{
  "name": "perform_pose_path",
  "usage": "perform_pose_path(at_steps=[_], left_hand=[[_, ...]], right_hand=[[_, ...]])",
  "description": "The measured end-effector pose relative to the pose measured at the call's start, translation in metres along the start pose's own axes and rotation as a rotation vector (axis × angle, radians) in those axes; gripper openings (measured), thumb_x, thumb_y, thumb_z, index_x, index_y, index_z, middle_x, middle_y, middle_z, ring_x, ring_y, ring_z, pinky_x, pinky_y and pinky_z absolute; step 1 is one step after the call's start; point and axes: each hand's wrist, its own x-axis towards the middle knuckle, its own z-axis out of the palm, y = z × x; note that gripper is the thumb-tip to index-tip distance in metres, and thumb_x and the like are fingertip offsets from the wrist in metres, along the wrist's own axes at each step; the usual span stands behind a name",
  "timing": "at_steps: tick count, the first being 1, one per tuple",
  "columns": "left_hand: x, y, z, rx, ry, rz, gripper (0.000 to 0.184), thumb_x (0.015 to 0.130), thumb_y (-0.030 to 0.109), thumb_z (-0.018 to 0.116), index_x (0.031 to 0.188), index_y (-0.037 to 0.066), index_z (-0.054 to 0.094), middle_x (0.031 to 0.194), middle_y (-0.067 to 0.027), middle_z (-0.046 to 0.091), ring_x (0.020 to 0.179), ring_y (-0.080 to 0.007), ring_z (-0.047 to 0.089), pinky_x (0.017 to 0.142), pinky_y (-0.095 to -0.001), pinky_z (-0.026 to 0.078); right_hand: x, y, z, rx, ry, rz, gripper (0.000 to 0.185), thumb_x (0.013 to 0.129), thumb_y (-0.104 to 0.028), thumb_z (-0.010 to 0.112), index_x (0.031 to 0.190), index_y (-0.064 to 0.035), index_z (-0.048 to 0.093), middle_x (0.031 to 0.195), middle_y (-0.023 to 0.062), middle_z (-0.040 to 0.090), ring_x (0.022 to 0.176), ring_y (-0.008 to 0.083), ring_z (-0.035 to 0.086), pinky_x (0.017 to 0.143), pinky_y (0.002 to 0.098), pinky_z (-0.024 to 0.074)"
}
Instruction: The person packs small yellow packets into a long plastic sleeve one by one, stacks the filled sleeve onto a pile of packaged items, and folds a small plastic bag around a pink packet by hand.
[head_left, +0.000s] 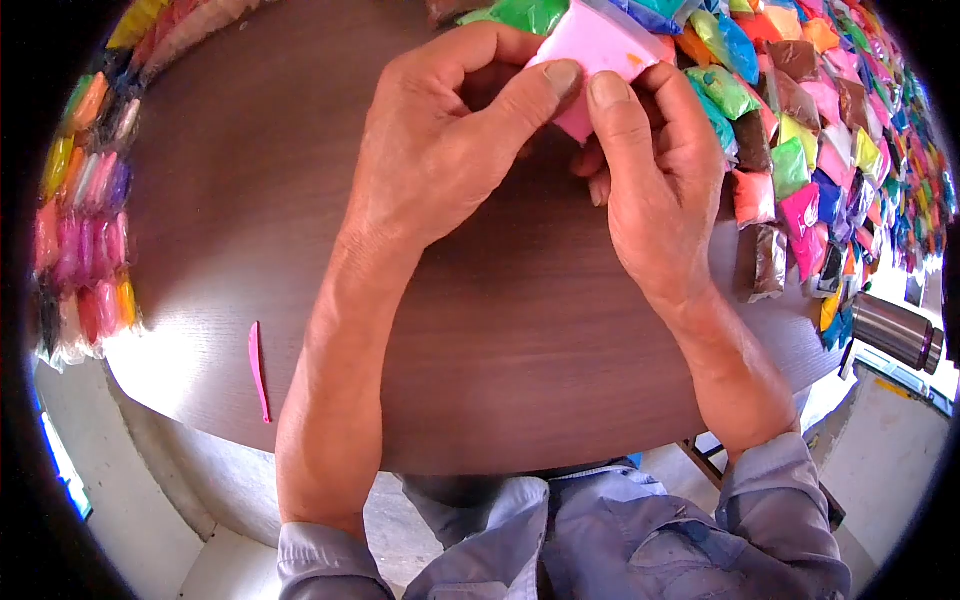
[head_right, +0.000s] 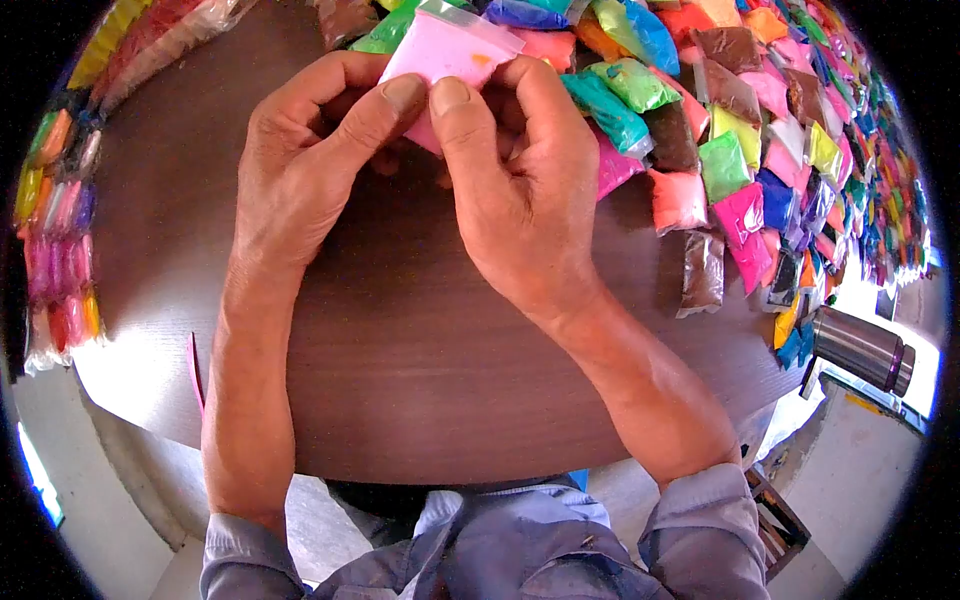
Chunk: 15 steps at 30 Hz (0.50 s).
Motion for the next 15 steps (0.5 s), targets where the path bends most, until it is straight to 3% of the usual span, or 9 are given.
perform_pose_path(at_steps=[4, 6, 9, 12, 15], left_hand=[[0.000, 0.001, 0.000, -0.005, -0.008, -0.014, 0.031, 0.100, 0.030, 0.075, 0.116, 0.004, 0.075, 0.096, 0.0006, 0.074, 0.085, -0.0066, 0.065, 0.072, -0.0239, 0.052], [0.000, 0.003, 0.003, -0.092, 0.026, -0.048, 0.031, 0.099, 0.030, 0.076, 0.116, 0.004, 0.075, 0.095, 0.0003, 0.074, 0.086, -0.0068, 0.066, 0.073, -0.0239, 0.052], [0.002, 0.001, 0.008, -0.121, 0.122, 0.017, 0.026, 0.097, 0.022, 0.077, 0.102, -0.003, 0.077, 0.085, -0.0038, 0.075, 0.077, -0.0067, 0.067, 0.067, -0.0242, 0.053], [0.003, -0.005, 0.006, -0.090, 0.122, 0.065, 0.025, 0.097, 0.022, 0.078, 0.101, -0.003, 0.077, 0.083, -0.0032, 0.075, 0.076, -0.0064, 0.066, 0.066, -0.0238, 0.052], [0.001, -0.004, 0.000, -0.001, 0.049, 0.031, 0.032, 0.100, 0.032, 0.076, 0.115, 0.004, 0.075, 0.095, 0.0006, 0.074, 0.085, -0.0067, 0.067, 0.071, -0.0238, 0.053]], right_hand=[[0.000, -0.002, -0.002, -0.032, -0.011, -0.011, 0.022, 0.109, -0.026, 0.062, 0.108, -0.0043, 0.065, 0.079, -0.0025, 0.064, 0.061, 0.0033, 0.057, 0.048, 0.0182, 0.0382], [-0.001, -0.009, -0.001, 0.007, -0.024, 0.080, 0.013, 0.105, -0.011, 0.065, 0.099, -0.0006, 0.059, 0.084, -0.0009, 0.063, 0.070, 0.0016, 0.053, 0.058, 0.0205, 0.0423], [-0.001, -0.008, 0.000, -0.001, -0.025, 0.058, 0.014, 0.105, -0.011, 0.066, 0.099, -0.0003, 0.059, 0.084, -0.0008, 0.063, 0.071, 0.0020, 0.053, 0.060, 0.0213, 0.0433], [0.000, -0.009, 0.001, -0.014, -0.024, 0.060, 0.014, 0.105, -0.010, 0.066, 0.098, -0.0003, 0.059, 0.084, -0.0009, 0.062, 0.073, 0.0017, 0.053, 0.061, 0.0217, 0.0436], [-0.001, -0.011, 0.002, 0.020, -0.034, 0.056, 0.012, 0.105, -0.010, 0.065, 0.098, -0.0003, 0.060, 0.083, -0.0015, 0.062, 0.072, 0.0012, 0.051, 0.060, 0.0214, 0.0421]])
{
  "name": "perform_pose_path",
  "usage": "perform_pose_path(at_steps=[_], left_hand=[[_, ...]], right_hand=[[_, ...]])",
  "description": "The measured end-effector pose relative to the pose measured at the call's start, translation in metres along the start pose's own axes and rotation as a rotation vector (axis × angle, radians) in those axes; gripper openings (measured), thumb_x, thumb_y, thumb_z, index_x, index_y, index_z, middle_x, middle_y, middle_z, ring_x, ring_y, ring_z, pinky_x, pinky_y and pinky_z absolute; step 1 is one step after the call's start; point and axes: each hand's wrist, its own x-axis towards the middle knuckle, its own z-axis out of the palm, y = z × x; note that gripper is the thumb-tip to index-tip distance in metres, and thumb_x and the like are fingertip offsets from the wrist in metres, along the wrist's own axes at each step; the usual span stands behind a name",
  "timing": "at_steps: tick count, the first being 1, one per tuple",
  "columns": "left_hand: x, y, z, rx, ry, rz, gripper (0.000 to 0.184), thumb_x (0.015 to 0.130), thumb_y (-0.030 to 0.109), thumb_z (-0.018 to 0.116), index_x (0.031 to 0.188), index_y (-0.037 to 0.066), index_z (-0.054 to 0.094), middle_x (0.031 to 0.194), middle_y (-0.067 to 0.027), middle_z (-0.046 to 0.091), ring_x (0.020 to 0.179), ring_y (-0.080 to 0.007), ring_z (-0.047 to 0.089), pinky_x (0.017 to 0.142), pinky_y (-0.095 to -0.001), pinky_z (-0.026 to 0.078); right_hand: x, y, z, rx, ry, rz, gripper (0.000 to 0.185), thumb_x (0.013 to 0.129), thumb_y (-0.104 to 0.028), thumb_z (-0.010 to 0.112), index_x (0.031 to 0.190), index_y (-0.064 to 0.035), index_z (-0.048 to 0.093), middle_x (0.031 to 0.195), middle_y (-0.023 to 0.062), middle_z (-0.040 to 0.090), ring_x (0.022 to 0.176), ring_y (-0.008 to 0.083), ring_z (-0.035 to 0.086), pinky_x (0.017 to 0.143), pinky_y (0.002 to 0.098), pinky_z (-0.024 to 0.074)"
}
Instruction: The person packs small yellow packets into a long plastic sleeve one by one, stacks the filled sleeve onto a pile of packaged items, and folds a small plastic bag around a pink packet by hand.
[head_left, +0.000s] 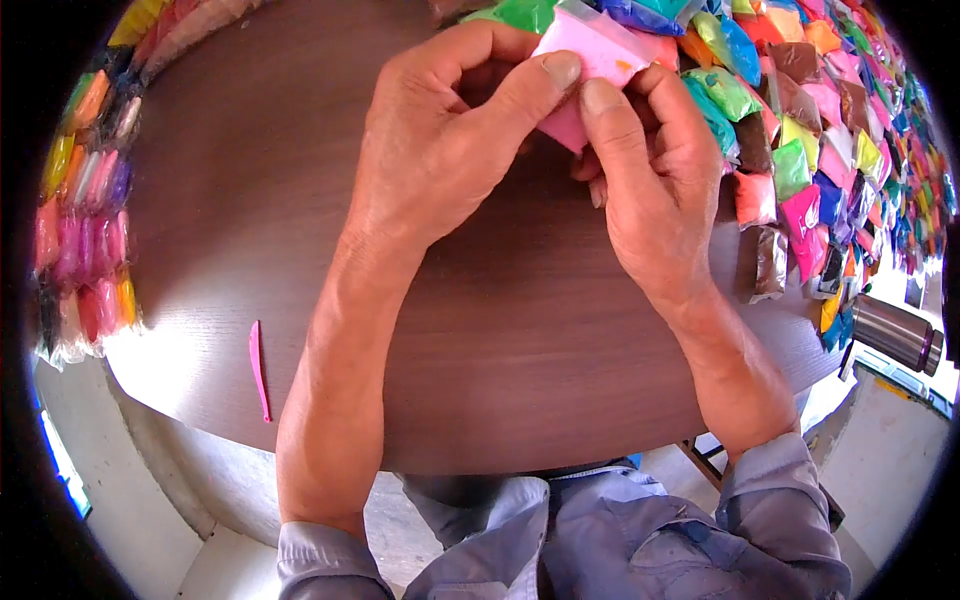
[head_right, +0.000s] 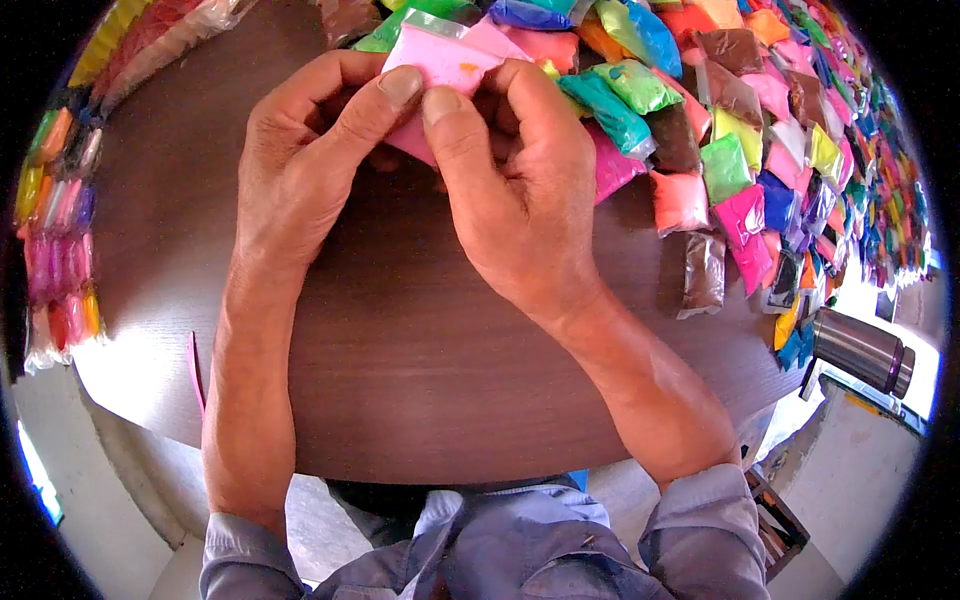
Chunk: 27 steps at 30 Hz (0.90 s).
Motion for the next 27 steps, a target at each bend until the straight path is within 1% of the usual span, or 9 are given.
perform_pose_path(at_steps=[3, 6, 9, 12, 16, 18, 22, 24, 27], left_hand=[[0.0000, 0.0012, 0.0002, 0.013, -0.003, -0.002, 0.030, 0.101, 0.031, 0.075, 0.114, 0.004, 0.076, 0.095, 0.0003, 0.074, 0.085, -0.0068, 0.067, 0.071, -0.0239, 0.053], [-0.0001, 0.0013, 0.0022, -0.043, -0.010, -0.015, 0.027, 0.102, 0.028, 0.074, 0.114, 0.004, 0.076, 0.095, 0.0010, 0.073, 0.086, -0.0058, 0.066, 0.074, -0.0227, 0.051], [-0.0006, 0.0039, 0.0040, -0.047, 0.003, -0.017, 0.025, 0.102, 0.026, 0.073, 0.113, 0.003, 0.076, 0.094, 0.0021, 0.073, 0.086, -0.0043, 0.064, 0.076, -0.0211, 0.049], [0.0001, 0.0022, 0.0028, -0.031, 0.007, -0.010, 0.024, 0.102, 0.025, 0.073, 0.111, 0.002, 0.075, 0.093, 0.0030, 0.072, 0.086, -0.0033, 0.063, 0.078, -0.0201, 0.048], [0.0012, -0.0035, -0.0008, -0.086, -0.010, -0.027, 0.022, 0.102, 0.023, 0.073, 0.109, 0.002, 0.075, 0.093, 0.0033, 0.072, 0.085, -0.0032, 0.062, 0.078, -0.0201, 0.048], [0.0008, -0.0026, 0.0013, -0.064, 0.025, -0.020, 0.020, 0.102, 0.022, 0.073, 0.108, 0.003, 0.075, 0.092, 0.0039, 0.071, 0.084, -0.0028, 0.061, 0.077, -0.0195, 0.047], [0.0003, -0.0010, -0.0002, -0.060, 0.005, -0.033, 0.021, 0.102, 0.023, 0.073, 0.107, 0.003, 0.076, 0.092, 0.0042, 0.071, 0.084, -0.0026, 0.061, 0.078, -0.0198, 0.047], [0.0001, 0.0006, 0.0015, -0.082, 0.039, -0.068, 0.022, 0.102, 0.025, 0.073, 0.106, 0.003, 0.076, 0.092, 0.0043, 0.071, 0.085, -0.0027, 0.061, 0.079, -0.0206, 0.046], [0.0003, 0.0034, 0.0050, -0.128, 0.066, -0.054, 0.024, 0.102, 0.026, 0.073, 0.106, 0.003, 0.076, 0.091, 0.0043, 0.071, 0.085, -0.0027, 0.060, 0.079, -0.0213, 0.046]], right_hand=[[-0.0006, -0.0035, -0.0004, 0.069, -0.007, 0.059, 0.013, 0.105, -0.010, 0.064, 0.097, -0.0002, 0.060, 0.081, -0.0030, 0.060, 0.070, 0.0005, 0.049, 0.058, 0.0214, 0.0398], [0.0009, 0.0021, 0.0001, 0.035, 0.014, 0.010, 0.014, 0.105, -0.010, 0.065, 0.096, -0.0007, 0.060, 0.078, -0.0045, 0.058, 0.068, 0.0000, 0.047, 0.056, 0.0214, 0.0376], [0.0001, 0.0004, 0.0008, 0.007, 0.010, -0.012, 0.014, 0.104, -0.010, 0.065, 0.095, -0.0011, 0.060, 0.078, -0.0049, 0.058, 0.068, -0.0002, 0.047, 0.056, 0.0212, 0.0373], [-0.0009, 0.0011, -0.0016, -0.029, -0.009, 0.012, 0.013, 0.104, -0.010, 0.065, 0.095, -0.0011, 0.061, 0.079, -0.0045, 0.059, 0.069, 0.0000, 0.047, 0.057, 0.0210, 0.0374], [-0.0003, 0.0009, 0.0009, -0.013, -0.016, 0.000, 0.014, 0.104, -0.011, 0.065, 0.096, -0.0010, 0.061, 0.079, -0.0046, 0.059, 0.069, 0.0000, 0.046, 0.057, 0.0208, 0.0374], [0.0000, -0.0004, 0.0025, 0.024, -0.006, 0.000, 0.016, 0.104, -0.012, 0.065, 0.094, -0.0012, 0.060, 0.078, -0.0050, 0.058, 0.068, 0.0001, 0.046, 0.056, 0.0209, 0.0371], [0.0008, 0.0014, 0.0004, -0.034, -0.001, -0.018, 0.017, 0.104, -0.011, 0.065, 0.091, -0.0018, 0.059, 0.076, -0.0056, 0.056, 0.066, 0.0002, 0.045, 0.055, 0.0214, 0.0364], [0.0005, 0.0014, -0.0004, -0.064, 0.002, -0.017, 0.018, 0.103, -0.009, 0.065, 0.089, -0.0025, 0.058, 0.074, -0.0060, 0.055, 0.066, 0.0000, 0.044, 0.054, 0.0217, 0.0356], [-0.0010, -0.0015, -0.0002, 0.004, -0.025, 0.025, 0.018, 0.103, -0.008, 0.064, 0.087, -0.0030, 0.056, 0.073, -0.0063, 0.053, 0.066, -0.0003, 0.044, 0.054, 0.0215, 0.0348]])
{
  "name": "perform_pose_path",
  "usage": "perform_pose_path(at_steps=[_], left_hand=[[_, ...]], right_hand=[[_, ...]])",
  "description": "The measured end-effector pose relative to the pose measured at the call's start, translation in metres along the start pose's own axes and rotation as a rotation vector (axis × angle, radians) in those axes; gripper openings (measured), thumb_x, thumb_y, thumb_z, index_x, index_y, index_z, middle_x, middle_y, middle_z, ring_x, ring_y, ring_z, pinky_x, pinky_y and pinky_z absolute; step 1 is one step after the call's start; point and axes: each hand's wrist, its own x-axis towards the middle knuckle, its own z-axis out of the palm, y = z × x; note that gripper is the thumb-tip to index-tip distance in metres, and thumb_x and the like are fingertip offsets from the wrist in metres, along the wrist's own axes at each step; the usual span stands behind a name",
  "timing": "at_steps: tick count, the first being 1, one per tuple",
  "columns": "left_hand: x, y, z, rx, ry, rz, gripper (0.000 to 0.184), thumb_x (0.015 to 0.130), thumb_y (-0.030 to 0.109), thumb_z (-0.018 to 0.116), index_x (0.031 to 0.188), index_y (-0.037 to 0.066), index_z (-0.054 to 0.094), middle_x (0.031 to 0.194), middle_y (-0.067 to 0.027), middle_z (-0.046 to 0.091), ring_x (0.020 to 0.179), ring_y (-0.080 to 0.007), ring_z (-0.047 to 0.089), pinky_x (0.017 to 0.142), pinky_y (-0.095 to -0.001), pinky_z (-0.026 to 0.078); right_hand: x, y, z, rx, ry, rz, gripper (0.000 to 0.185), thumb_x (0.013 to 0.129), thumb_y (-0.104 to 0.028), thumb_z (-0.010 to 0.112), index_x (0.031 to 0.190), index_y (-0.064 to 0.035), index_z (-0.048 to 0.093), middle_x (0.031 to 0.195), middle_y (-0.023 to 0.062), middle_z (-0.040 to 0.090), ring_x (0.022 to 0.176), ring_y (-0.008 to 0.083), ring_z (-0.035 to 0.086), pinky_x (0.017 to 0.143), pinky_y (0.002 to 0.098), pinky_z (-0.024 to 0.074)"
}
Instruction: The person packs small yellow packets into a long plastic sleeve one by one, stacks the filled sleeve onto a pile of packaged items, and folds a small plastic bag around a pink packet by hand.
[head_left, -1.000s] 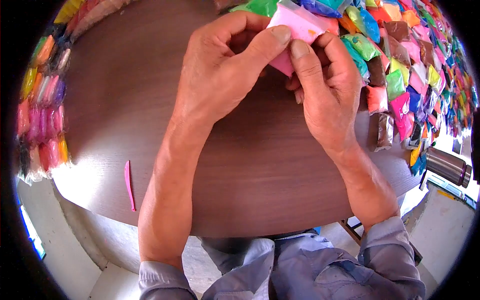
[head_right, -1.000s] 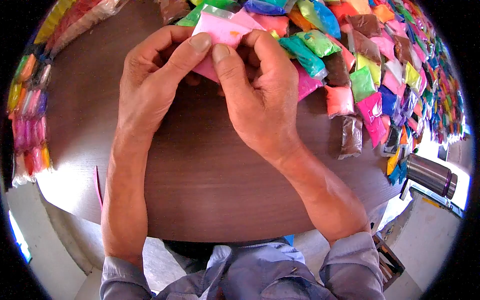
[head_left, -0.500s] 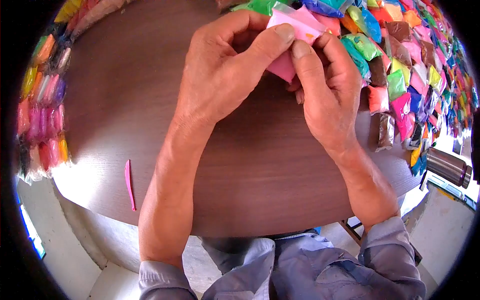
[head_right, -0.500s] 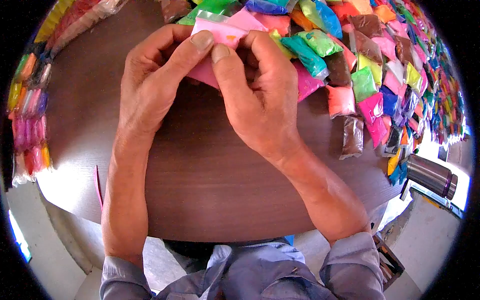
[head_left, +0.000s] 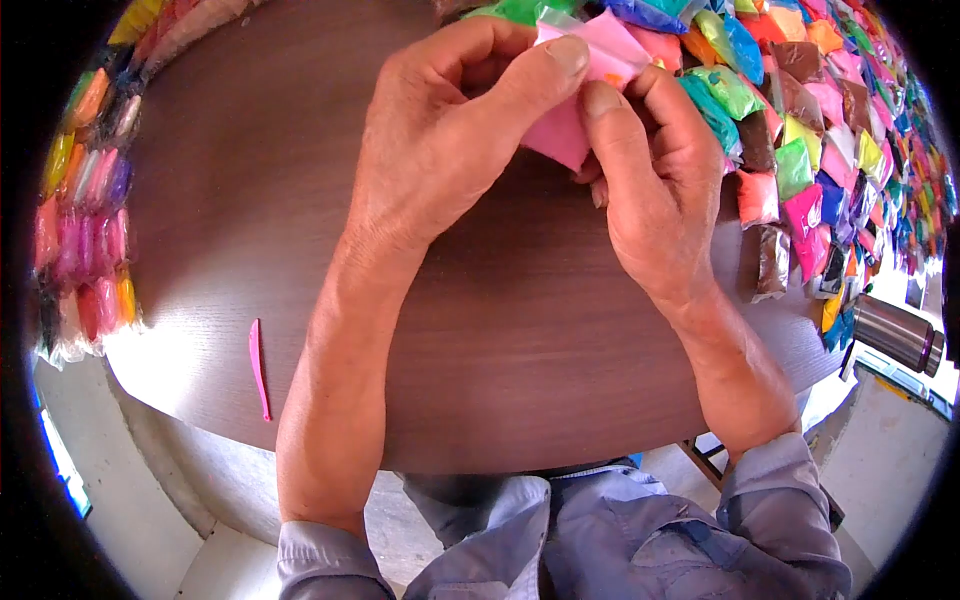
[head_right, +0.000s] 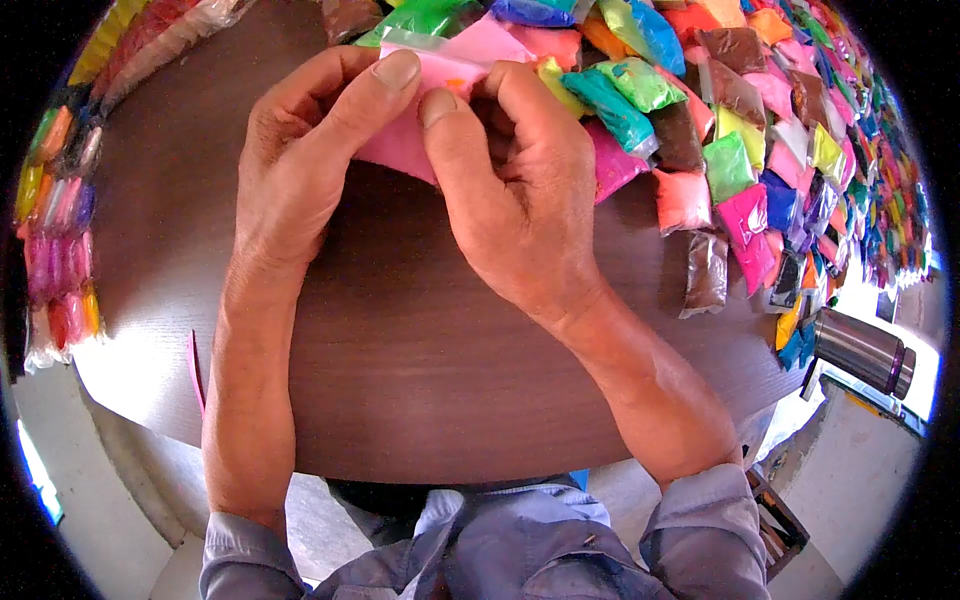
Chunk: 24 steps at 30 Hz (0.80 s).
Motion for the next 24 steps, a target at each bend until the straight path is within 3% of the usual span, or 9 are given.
perform_pose_path(at_steps=[16, 24], left_hand=[[-0.0006, -0.0018, -0.0047, -0.028, 0.001, -0.052, 0.021, 0.103, 0.024, 0.072, 0.106, 0.004, 0.077, 0.092, 0.0057, 0.070, 0.085, -0.0022, 0.059, 0.078, -0.0203, 0.046], [0.0002, -0.0056, -0.0036, -0.007, -0.001, 0.028, 0.021, 0.103, 0.025, 0.072, 0.104, 0.004, 0.077, 0.091, 0.0061, 0.070, 0.083, -0.0012, 0.059, 0.075, -0.0191, 0.045]], right_hand=[[-0.0002, 0.0014, 0.0002, -0.014, 0.018, -0.005, 0.018, 0.102, -0.007, 0.065, 0.087, -0.0033, 0.055, 0.074, -0.0064, 0.052, 0.066, -0.0003, 0.043, 0.054, 0.0214, 0.0346], [0.0002, 0.0001, 0.0028, 0.086, -0.009, -0.022, 0.009, 0.102, -0.007, 0.064, 0.095, -0.0015, 0.062, 0.074, -0.0067, 0.054, 0.064, -0.0002, 0.044, 0.054, 0.0204, 0.0356]])
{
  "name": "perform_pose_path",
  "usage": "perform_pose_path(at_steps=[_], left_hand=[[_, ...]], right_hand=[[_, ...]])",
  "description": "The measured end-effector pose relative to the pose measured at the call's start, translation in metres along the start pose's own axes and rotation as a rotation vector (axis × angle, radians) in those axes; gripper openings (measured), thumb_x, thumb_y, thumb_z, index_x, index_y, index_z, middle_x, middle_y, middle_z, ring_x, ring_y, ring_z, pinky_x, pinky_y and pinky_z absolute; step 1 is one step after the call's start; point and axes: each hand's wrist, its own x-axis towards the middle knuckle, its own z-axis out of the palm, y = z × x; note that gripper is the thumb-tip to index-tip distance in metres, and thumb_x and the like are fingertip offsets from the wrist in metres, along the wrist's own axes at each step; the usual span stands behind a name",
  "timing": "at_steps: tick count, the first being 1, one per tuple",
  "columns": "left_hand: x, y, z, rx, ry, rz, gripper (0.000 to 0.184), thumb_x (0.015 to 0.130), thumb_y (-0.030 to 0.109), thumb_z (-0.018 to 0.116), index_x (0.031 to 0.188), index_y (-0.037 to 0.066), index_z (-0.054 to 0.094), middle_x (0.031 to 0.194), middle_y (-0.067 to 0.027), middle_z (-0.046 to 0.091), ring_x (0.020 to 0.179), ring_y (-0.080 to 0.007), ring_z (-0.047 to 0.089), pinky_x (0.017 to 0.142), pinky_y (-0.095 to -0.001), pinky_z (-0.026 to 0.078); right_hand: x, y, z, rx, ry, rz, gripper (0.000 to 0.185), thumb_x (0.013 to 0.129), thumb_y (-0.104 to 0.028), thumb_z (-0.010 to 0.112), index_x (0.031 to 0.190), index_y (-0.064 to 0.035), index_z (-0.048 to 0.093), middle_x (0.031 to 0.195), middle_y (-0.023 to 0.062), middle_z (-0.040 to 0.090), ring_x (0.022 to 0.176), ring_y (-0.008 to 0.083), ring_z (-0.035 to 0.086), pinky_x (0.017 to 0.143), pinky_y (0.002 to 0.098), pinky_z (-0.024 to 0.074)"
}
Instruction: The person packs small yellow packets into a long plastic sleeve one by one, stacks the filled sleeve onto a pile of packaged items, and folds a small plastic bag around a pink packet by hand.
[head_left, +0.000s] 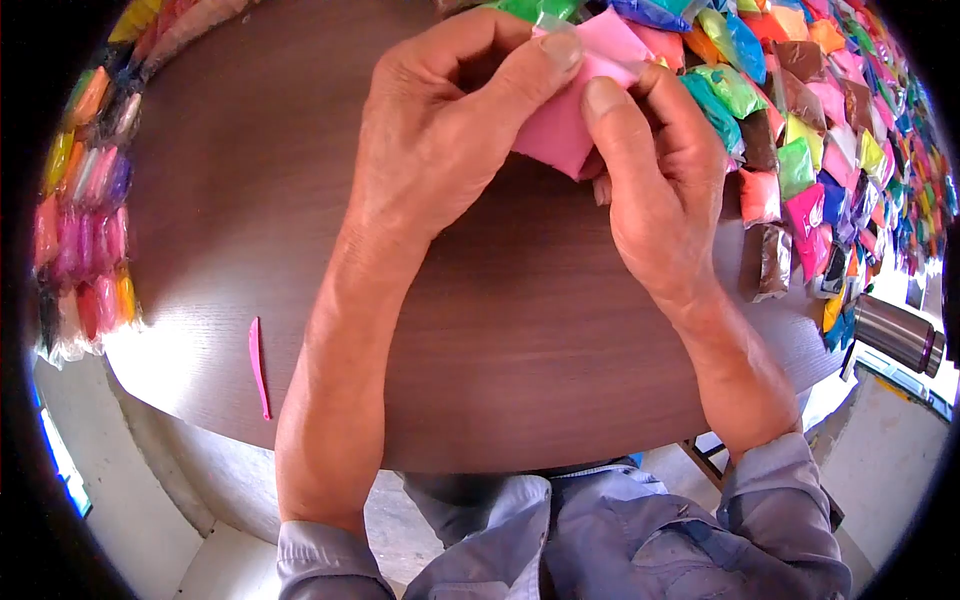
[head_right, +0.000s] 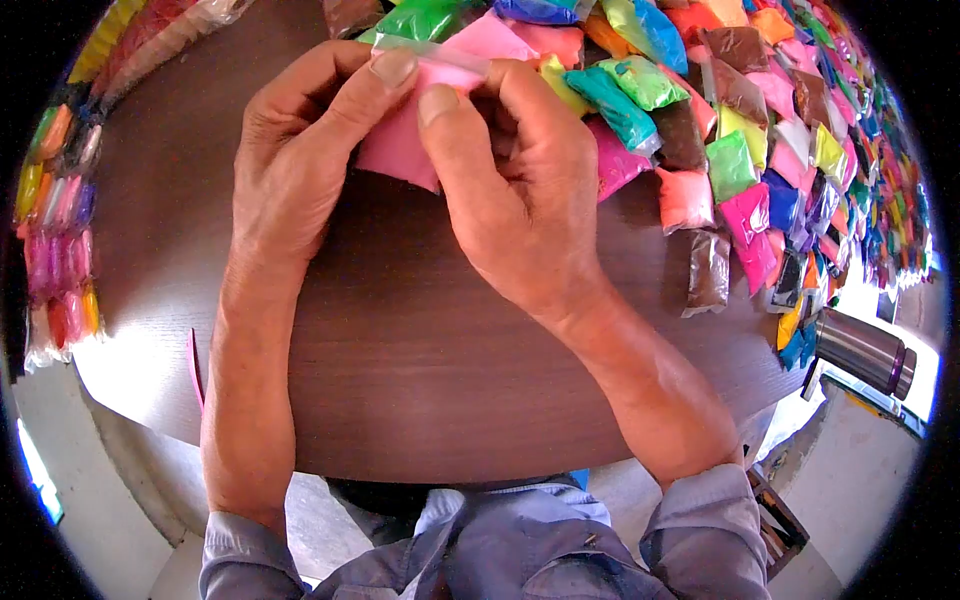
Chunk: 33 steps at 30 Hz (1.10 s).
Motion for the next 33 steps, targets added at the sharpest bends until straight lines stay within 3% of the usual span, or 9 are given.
perform_pose_path(at_steps=[12, 33], left_hand=[[-0.0010, 0.0043, 0.0011, 0.062, -0.007, -0.047, 0.022, 0.103, 0.026, 0.073, 0.098, 0.005, 0.076, 0.083, 0.0086, 0.064, 0.076, -0.0002, 0.053, 0.067, -0.0188, 0.040], [-0.0006, 0.0009, -0.0007, 0.083, -0.038, -0.012, 0.021, 0.104, 0.024, 0.071, 0.104, 0.003, 0.075, 0.089, 0.0054, 0.069, 0.081, -0.0018, 0.059, 0.073, -0.0189, 0.046]], right_hand=[[-0.0011, -0.0025, -0.0014, -0.112, 0.021, -0.003, 0.011, 0.103, -0.008, 0.064, 0.094, -0.0017, 0.065, 0.071, -0.0069, 0.055, 0.063, -0.0007, 0.045, 0.052, 0.0208, 0.0349], [0.0001, -0.0006, -0.0024, -0.085, 0.034, -0.024, 0.013, 0.107, -0.012, 0.062, 0.102, -0.0007, 0.067, 0.073, -0.0056, 0.057, 0.062, 0.0006, 0.049, 0.053, 0.0203, 0.0394]])
